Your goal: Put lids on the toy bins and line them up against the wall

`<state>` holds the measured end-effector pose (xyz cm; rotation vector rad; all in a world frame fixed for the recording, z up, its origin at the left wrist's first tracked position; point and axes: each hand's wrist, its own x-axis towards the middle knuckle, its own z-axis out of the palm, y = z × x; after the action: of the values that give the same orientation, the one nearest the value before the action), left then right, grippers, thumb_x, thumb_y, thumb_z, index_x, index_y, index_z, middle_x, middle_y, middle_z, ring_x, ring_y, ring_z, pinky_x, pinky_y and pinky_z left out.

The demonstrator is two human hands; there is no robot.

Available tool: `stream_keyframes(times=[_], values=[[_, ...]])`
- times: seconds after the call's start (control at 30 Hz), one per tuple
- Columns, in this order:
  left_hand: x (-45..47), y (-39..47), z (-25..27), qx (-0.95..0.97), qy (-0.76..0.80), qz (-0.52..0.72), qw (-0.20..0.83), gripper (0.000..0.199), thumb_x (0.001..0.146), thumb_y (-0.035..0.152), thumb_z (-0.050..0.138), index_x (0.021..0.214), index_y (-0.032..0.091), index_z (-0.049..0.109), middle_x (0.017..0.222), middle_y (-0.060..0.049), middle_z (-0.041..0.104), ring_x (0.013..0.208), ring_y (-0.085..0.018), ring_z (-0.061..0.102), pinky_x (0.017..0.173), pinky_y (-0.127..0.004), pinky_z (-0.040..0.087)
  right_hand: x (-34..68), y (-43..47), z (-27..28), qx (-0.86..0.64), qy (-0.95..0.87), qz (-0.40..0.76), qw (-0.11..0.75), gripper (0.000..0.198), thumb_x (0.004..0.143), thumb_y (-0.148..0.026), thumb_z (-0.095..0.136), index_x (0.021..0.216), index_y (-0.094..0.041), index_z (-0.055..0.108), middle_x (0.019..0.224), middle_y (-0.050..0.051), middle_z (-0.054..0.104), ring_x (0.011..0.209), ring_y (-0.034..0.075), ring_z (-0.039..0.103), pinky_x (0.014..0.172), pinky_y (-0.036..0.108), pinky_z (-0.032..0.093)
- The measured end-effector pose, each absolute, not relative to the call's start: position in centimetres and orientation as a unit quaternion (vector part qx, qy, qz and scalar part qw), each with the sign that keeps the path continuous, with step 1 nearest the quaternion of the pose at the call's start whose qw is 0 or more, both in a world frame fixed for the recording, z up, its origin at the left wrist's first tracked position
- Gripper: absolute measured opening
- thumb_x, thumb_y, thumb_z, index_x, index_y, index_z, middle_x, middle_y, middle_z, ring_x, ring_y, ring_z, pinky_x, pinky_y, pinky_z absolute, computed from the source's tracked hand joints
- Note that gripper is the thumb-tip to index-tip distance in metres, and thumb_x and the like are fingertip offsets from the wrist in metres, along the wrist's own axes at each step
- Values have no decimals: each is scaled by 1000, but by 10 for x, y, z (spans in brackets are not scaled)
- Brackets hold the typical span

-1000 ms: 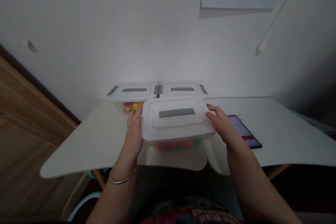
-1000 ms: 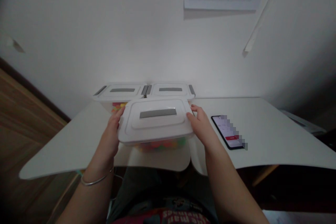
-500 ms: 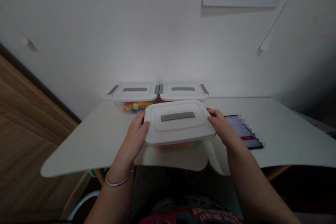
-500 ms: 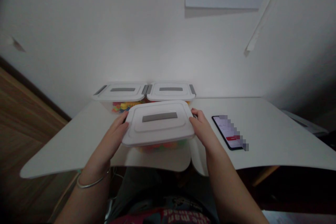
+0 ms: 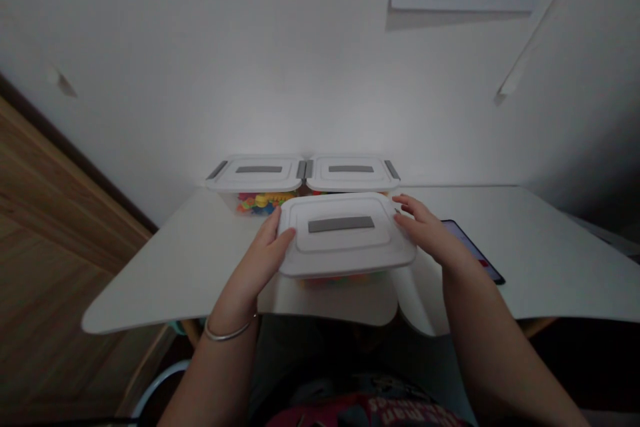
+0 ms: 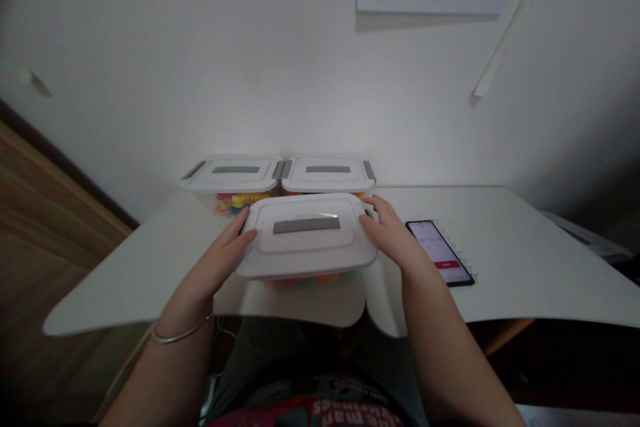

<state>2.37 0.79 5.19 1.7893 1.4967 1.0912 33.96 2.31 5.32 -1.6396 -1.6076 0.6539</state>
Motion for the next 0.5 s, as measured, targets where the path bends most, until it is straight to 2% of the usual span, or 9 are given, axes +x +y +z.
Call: stream_keyframes(times=[0.1, 0.17, 0.3, 0.4, 0.5], values=[[30, 21, 51, 700, 557, 370, 252, 68, 84, 39, 47, 146, 11, 40, 154, -15, 42, 145, -31, 35, 121, -49, 24, 335, 31, 61, -619, -679, 227, 323, 64, 82, -36, 50, 143, -16, 46, 156, 14, 39, 146, 26, 34, 121, 45, 23], [35, 28, 51, 728, 570, 334, 186, 71, 84, 40, 50, 146, 7, 39, 156, -19, 37, 147, -33, 30, 122, -50, 21, 332, 33, 63, -620, -706, 191, 285, 68, 83, -39, 51, 145, -12, 43, 158, 17, 34, 148, 28, 27, 123, 46, 19], [50, 32, 58, 785, 562, 259, 31, 71, 87, 45, 48, 146, 8, 39, 158, -19, 33, 151, -34, 18, 122, -53, 17, 326, 30, 63, -618, -748, 130, 203, 72, 85, -45, 51, 147, -10, 41, 160, 20, 28, 149, 32, 23, 122, 49, 20], [62, 26, 67, 810, 564, 157, 9, 74, 90, 51, 43, 148, 7, 35, 159, -21, 31, 150, -35, 20, 120, -53, 20, 323, 26, 61, -620, -759, 98, 175, 74, 86, -51, 50, 147, -10, 42, 161, 18, 25, 150, 34, 21, 122, 50, 21], [67, 20, 74, 814, 573, 96, 12, 75, 91, 52, 42, 150, 7, 33, 160, -23, 27, 150, -36, 21, 120, -55, 19, 322, 25, 60, -620, -756, 98, 184, 76, 86, -55, 48, 147, -11, 42, 162, 17, 24, 150, 33, 21, 122, 48, 21]])
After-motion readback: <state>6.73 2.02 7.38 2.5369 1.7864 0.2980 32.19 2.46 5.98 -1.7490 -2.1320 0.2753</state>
